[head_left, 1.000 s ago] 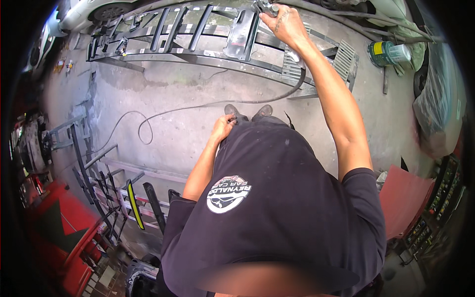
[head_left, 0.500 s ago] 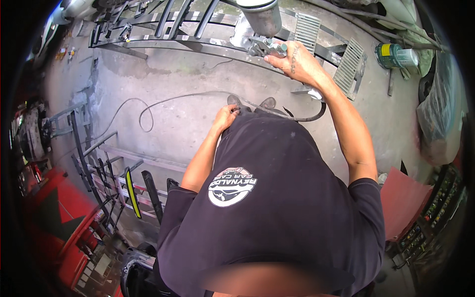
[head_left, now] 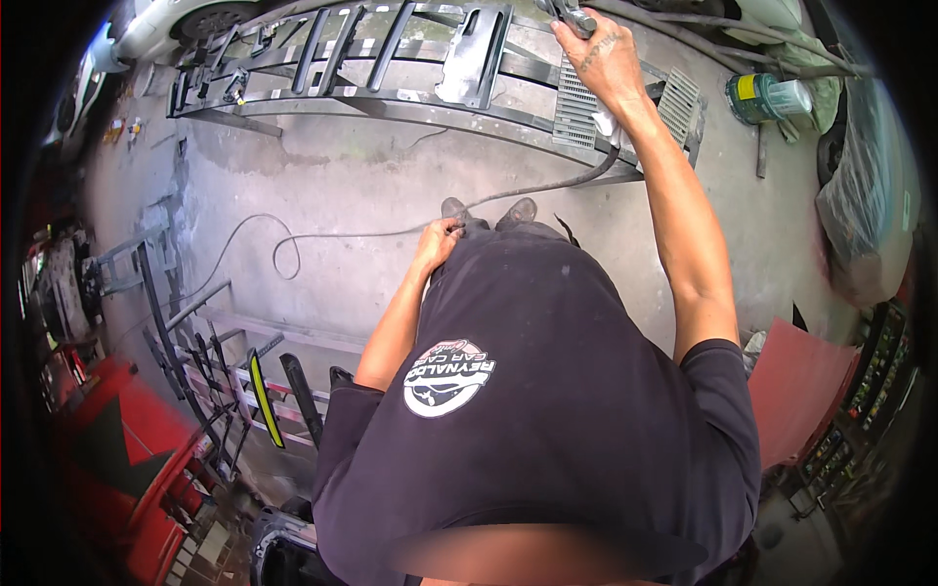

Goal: Spray painting various automotive parts using a handheld spray gun in a garage setting.

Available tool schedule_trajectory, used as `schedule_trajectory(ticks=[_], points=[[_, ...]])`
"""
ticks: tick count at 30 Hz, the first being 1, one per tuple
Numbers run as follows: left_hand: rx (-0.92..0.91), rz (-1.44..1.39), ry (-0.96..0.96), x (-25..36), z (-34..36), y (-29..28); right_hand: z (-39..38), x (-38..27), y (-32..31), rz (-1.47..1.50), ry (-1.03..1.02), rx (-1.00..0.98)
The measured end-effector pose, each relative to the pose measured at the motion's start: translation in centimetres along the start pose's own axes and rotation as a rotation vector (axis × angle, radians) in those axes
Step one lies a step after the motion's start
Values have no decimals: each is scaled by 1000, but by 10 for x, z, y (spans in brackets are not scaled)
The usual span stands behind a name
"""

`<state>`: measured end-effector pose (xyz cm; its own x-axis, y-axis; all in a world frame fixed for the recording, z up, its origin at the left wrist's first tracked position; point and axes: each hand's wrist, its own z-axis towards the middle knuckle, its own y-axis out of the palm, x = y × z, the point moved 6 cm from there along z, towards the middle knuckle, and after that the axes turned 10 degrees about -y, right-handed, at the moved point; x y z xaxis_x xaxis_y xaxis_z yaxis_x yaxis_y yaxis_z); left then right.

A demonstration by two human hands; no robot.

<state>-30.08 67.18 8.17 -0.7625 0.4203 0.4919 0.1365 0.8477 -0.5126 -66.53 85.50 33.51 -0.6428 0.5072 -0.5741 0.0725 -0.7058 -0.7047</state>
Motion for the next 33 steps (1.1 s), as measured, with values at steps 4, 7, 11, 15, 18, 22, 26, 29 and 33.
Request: schedule_trajectory(ticks=[4, 7, 11, 15, 18, 22, 26, 29, 33], points=[[-17, -27, -3, -2, 0, 3, -33, -23, -3, 147, -77, -89], [-23, -14, 4, -5, 4, 5, -69, -38, 16, 277, 33, -437], [-57, -6, 37, -7, 17, 9, -108, -50, 13, 330, 116, -597], [-96, -37, 18, -9, 29, 8, -116, -36, -9, 270, 218, -589], [-102, 19, 50, 0, 38, 2, -98, -15, -30, 102, 197, -416], [-94, 184, 170, 24, 48, -13, -55, 15, -41, -111, 217, -108], [-188, 265, 200, 35, 68, -31, -42, 14, -43, -120, 219, 113], [-262, 315, 262, 36, 90, -52, -50, -5, -33, -116, 312, 125], [-391, 359, 331, 26, 127, -90, -83, -51, -8, -115, 560, 114]])
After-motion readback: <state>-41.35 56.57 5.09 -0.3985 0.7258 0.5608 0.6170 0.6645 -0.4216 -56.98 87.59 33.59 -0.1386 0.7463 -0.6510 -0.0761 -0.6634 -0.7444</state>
